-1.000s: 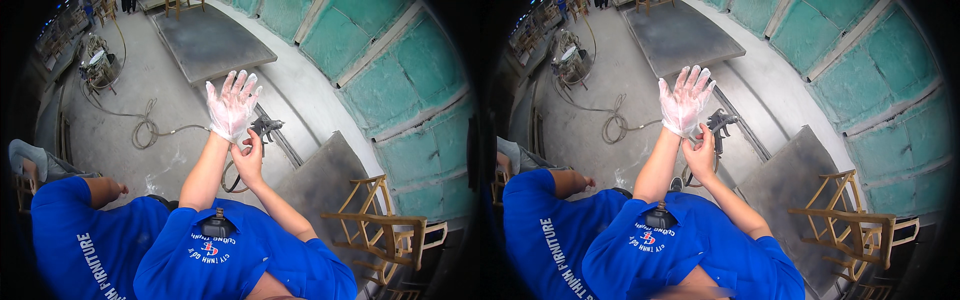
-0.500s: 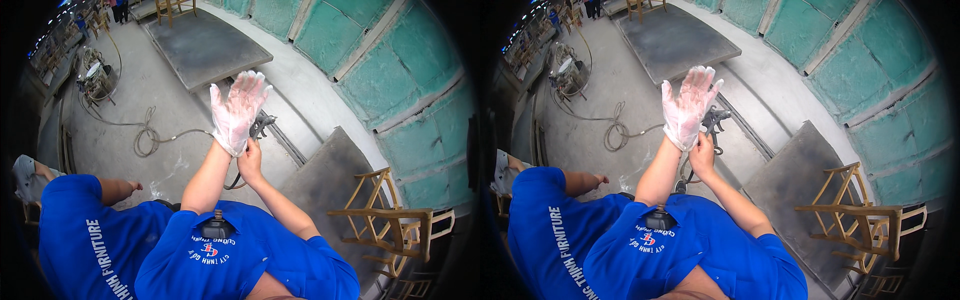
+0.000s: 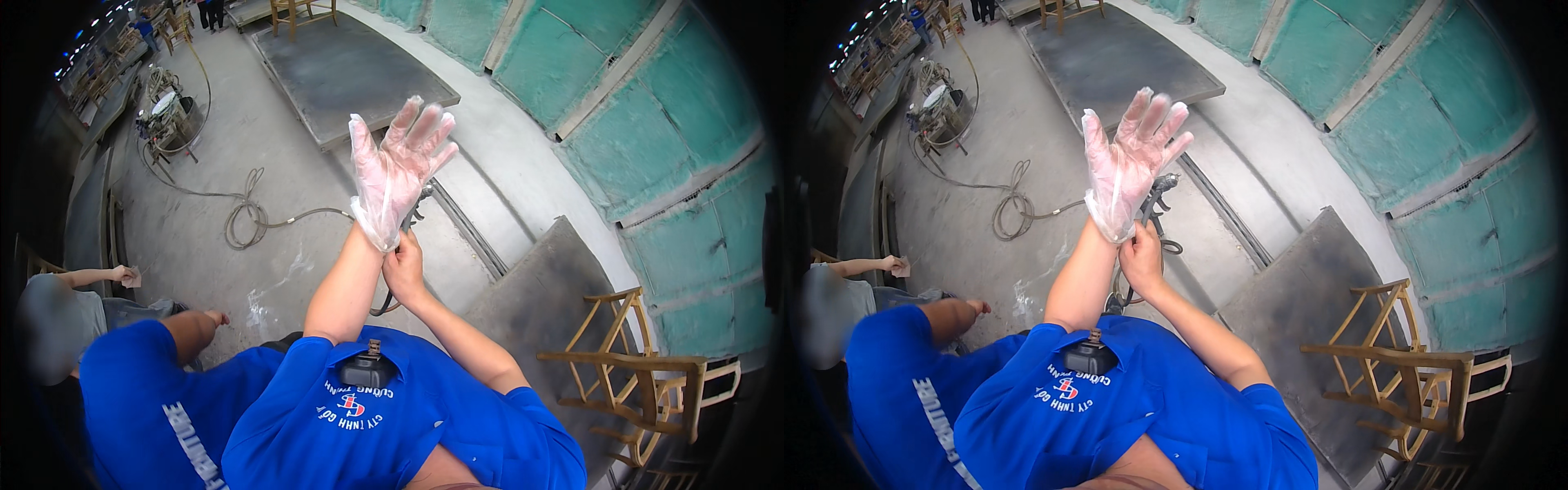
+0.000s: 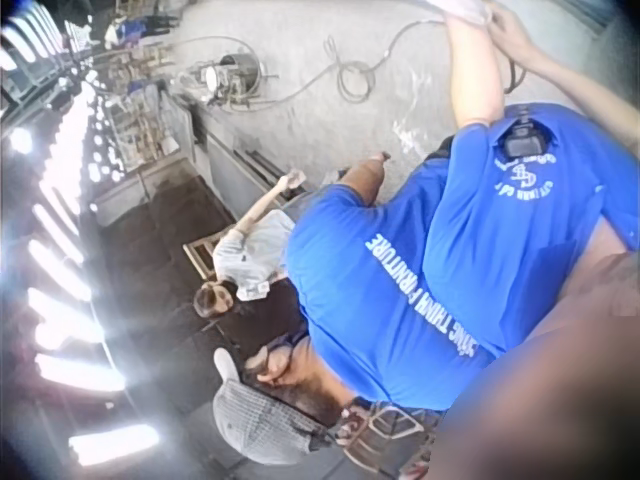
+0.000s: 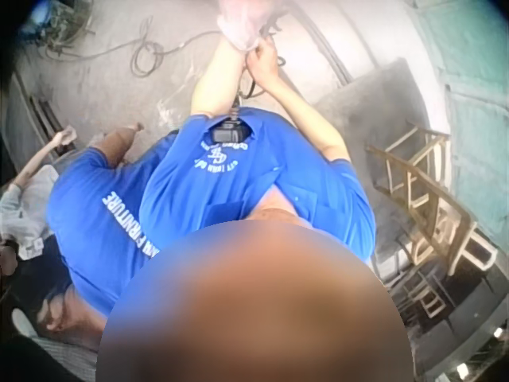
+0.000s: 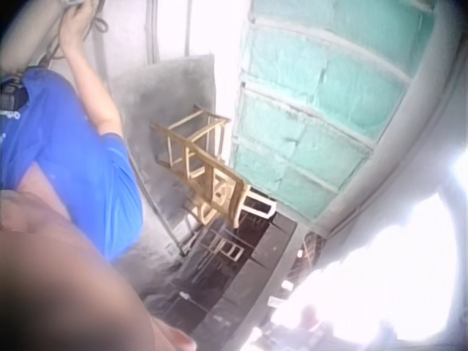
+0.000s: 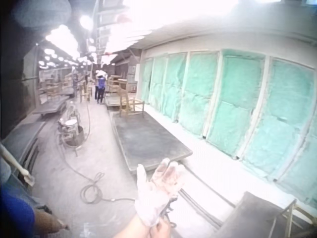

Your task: The person walks through a furniture workshop, picks up a rag, puts on a glove, and then uses a spray gun to apply finish to a wooden chair frame. The person sprays multiple sides of the chair while moving around it.

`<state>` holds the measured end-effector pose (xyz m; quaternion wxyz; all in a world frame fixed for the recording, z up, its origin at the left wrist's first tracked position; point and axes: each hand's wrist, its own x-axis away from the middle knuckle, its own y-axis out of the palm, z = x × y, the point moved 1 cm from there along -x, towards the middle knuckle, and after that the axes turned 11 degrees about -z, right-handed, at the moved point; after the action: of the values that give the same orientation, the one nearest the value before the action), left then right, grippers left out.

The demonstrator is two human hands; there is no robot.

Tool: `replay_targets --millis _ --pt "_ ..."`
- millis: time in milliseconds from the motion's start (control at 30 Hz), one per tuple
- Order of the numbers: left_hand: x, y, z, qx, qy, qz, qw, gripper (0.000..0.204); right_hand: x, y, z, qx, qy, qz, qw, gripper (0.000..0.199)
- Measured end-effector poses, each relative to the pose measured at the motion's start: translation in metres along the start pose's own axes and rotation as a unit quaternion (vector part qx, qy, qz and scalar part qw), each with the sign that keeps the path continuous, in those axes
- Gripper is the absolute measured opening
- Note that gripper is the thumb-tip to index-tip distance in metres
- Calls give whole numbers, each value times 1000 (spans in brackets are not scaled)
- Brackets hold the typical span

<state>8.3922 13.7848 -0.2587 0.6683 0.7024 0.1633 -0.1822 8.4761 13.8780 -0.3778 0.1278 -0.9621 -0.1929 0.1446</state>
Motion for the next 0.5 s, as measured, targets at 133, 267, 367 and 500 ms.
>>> replay_targets --millis 133,267,367,500 --pt "-3 5 2 42 -35 -46 997 71 2 3 -4 -2 -1 7 1000 15" --pt "-5 1 6 39 11 26 999 68 2 1 -11 26 11 -12 1000 19" --pt "-7 -9 9 -38 7 44 998 63 2 2 -9 4 29 -43 999 20" --pt "-7 -34 16 -161 -1 126 979 49 3 5 5 -83 93 -45 991 14"
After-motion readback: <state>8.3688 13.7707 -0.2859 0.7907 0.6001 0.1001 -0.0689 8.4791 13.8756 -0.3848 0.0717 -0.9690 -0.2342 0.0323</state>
